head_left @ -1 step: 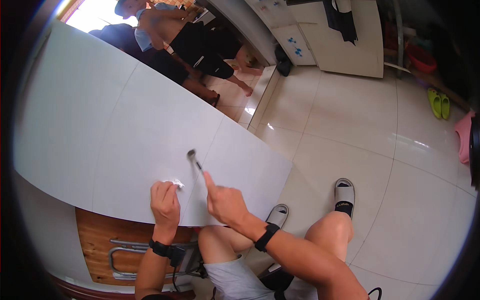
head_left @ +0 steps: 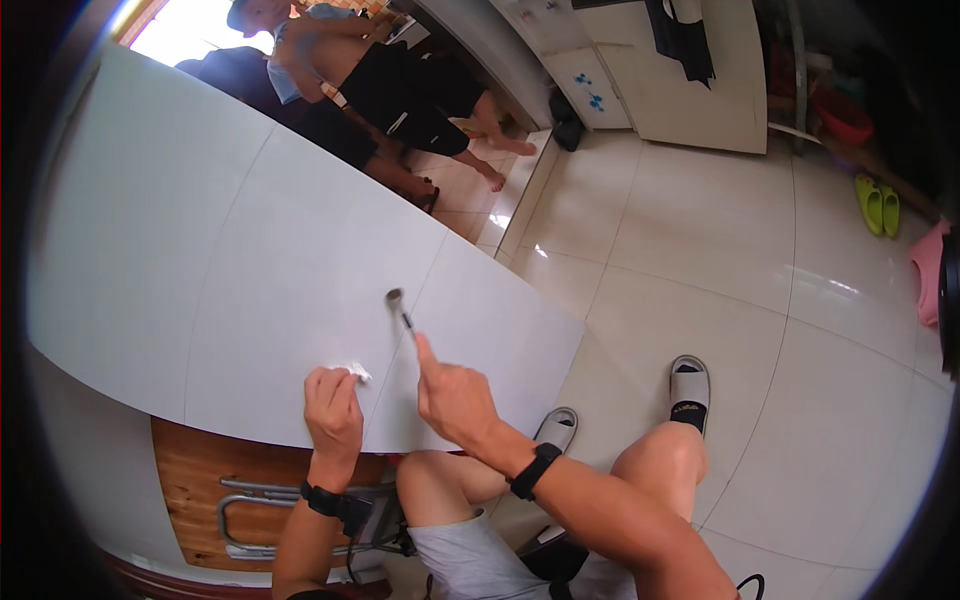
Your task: The recorder is using a specialized tool to work on a white cabinet surface.
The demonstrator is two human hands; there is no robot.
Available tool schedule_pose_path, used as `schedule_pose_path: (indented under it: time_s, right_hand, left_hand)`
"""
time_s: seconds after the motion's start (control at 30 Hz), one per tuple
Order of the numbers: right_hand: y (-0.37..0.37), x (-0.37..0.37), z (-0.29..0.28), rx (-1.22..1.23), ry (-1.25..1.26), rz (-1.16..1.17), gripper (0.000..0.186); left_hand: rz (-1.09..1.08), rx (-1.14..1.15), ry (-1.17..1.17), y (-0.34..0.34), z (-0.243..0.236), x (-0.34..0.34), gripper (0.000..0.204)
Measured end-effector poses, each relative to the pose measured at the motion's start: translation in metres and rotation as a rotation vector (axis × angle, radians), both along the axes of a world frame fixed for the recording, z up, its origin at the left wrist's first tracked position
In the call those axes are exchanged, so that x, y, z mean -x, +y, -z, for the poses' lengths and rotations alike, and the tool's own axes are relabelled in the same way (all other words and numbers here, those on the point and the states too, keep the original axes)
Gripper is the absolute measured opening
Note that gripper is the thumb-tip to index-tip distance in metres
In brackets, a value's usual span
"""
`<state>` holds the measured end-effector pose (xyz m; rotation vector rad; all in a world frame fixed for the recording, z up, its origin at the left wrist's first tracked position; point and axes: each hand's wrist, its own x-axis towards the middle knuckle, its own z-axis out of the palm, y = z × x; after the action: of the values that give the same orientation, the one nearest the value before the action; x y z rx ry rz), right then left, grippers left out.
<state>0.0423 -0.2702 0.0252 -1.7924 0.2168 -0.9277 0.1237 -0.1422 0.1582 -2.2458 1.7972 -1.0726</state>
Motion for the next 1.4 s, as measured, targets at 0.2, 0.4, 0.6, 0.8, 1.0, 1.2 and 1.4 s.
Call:
schedule_pose_path:
  time_s: [0.2, 0.4, 0.6, 0.8, 1.0, 1.2, 1.4]
  right_hand:
    - [0.027, 0.024, -0.007, 0.012, 0.111, -0.165, 0.064]
    - [0.026, 0.020, -0.008, -0.037, 0.118, -0.159, 0.063]
    - [0.027, 0.033, 0.008, -0.005, 0.127, -0.165, 0.054]
    - [0.040, 0.029, 0.015, 0.113, 0.124, -0.184, 0.058]
    - [-0.013, 0.010, 0.001, -0.095, 0.175, -0.002, 0.049]
    - [-0.021, -0.001, -0.003, -0.368, 0.193, 0.019, 0.043]
    - [-0.037, -0.006, 0.004, -0.610, 0.140, 0.085, 0.040]
  left_hand:
    - [-0.064, 0.011, 0.109, 0.025, 0.005, 0.015, 0.026]
    - [-0.094, 0.065, 0.086, 0.036, -0.004, 0.023, 0.025]
    - [-0.050, 0.101, 0.041, 0.025, -0.008, 0.005, 0.028]
    - [0.048, 0.092, 0.009, 0.000, -0.009, -0.012, 0.028]
    - [0.113, 0.034, 0.047, -0.038, 0.000, -0.026, 0.026]
    - [0.144, -0.001, 0.114, -0.097, 0.016, -0.046, 0.020]
    - [0.162, -0.040, 0.087, -0.150, 0.038, -0.069, 0.014]
